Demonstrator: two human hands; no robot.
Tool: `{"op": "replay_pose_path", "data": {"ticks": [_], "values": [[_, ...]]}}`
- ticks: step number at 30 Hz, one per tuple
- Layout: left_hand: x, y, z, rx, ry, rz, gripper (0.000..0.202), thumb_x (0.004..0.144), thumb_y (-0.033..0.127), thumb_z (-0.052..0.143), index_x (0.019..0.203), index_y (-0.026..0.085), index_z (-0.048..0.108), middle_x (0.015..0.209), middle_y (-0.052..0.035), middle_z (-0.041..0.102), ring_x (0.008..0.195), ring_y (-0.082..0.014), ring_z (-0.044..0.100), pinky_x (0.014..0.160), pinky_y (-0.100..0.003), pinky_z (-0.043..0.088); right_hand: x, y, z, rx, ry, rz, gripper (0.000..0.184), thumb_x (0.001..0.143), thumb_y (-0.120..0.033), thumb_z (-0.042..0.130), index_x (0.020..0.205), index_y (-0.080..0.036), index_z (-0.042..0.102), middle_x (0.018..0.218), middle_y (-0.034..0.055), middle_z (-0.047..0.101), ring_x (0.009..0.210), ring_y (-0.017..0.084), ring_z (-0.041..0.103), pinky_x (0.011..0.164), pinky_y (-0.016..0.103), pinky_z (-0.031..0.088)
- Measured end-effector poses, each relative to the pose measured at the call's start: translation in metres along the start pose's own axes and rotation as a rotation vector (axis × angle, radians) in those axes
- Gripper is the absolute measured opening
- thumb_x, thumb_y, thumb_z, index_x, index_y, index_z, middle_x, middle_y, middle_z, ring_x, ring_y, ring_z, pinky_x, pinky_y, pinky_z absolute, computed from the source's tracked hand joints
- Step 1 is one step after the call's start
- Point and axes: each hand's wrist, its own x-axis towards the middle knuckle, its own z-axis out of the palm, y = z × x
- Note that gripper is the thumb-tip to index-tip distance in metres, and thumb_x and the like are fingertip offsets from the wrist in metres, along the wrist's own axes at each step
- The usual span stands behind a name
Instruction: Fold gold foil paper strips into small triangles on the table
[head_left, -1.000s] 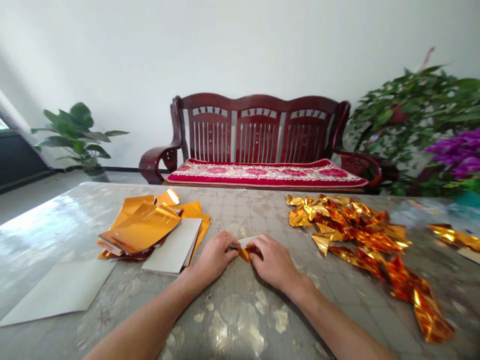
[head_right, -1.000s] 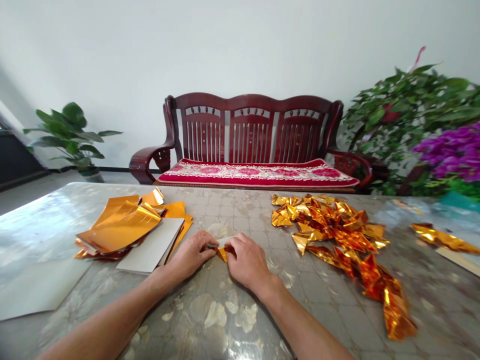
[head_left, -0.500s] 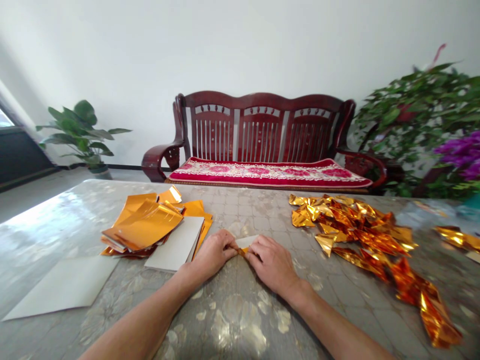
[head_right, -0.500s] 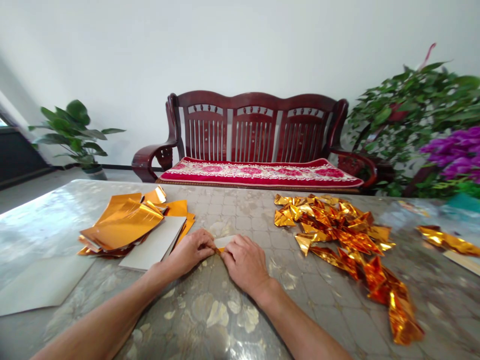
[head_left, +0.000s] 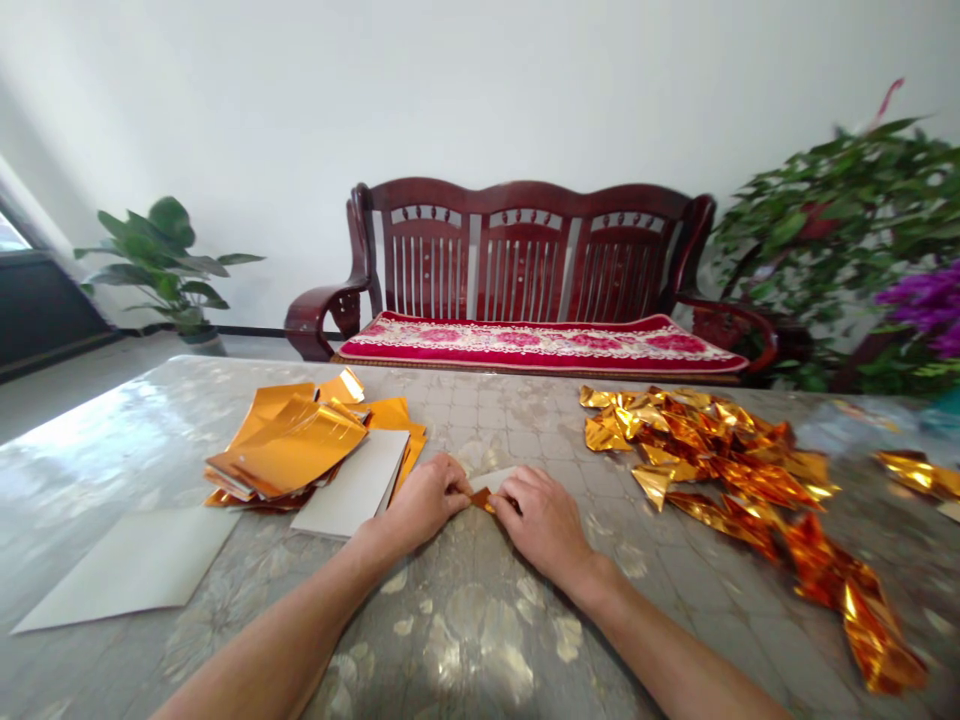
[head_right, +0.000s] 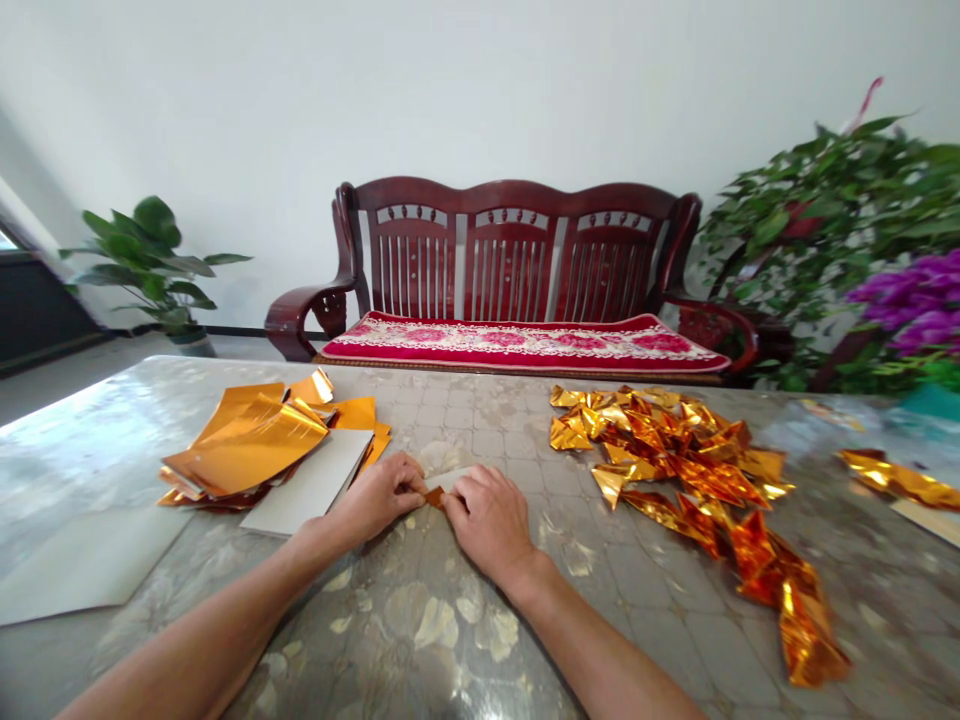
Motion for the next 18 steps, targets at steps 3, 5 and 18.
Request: {"op": "replay_pose_path", "data": {"ticks": [3,5,18], "values": [[0.000,-0.001,-0.003,0.036,-0.002,-0.022,0.014,0.073,0.012,0.058,0.071,0.017,0.071,0.080,-0.0018,0.065,0.080,-0.0158,0.059,0.076,-0.025,0.044,0.001,0.000,0.003,-0.010,0.006,0.011,0.025,0.093,-0.028,0.053,0.071,-0.022,0.061,0.083,0.0028,0.064,0.086,0.018,0.056,0.073,0.029,0.038],[0.001,-0.002,-0.005,0.057,-0.017,-0.015,0.016,0.072,0.009,0.057,0.070,0.017,0.070,0.079,-0.0015,0.064,0.081,-0.0160,0.059,0.076,-0.025,0.044,0.001,0.000,0.004,-0.018,0.010,0.011,0.023,0.092,-0.027,0.054,0.071,-0.022,0.061,0.084,0.0032,0.064,0.086,0.019,0.055,0.074,0.029,0.038],[0.001,-0.005,-0.011,0.064,-0.065,0.014,0.025,0.072,0.004,0.050,0.074,0.019,0.071,0.083,-0.0021,0.063,0.084,-0.0168,0.058,0.078,-0.025,0.045,0.001,0.000,0.006,-0.054,0.034,-0.003,0.020,0.090,-0.024,0.054,0.071,-0.022,0.059,0.084,0.0043,0.062,0.085,0.020,0.054,0.072,0.031,0.038]]}}
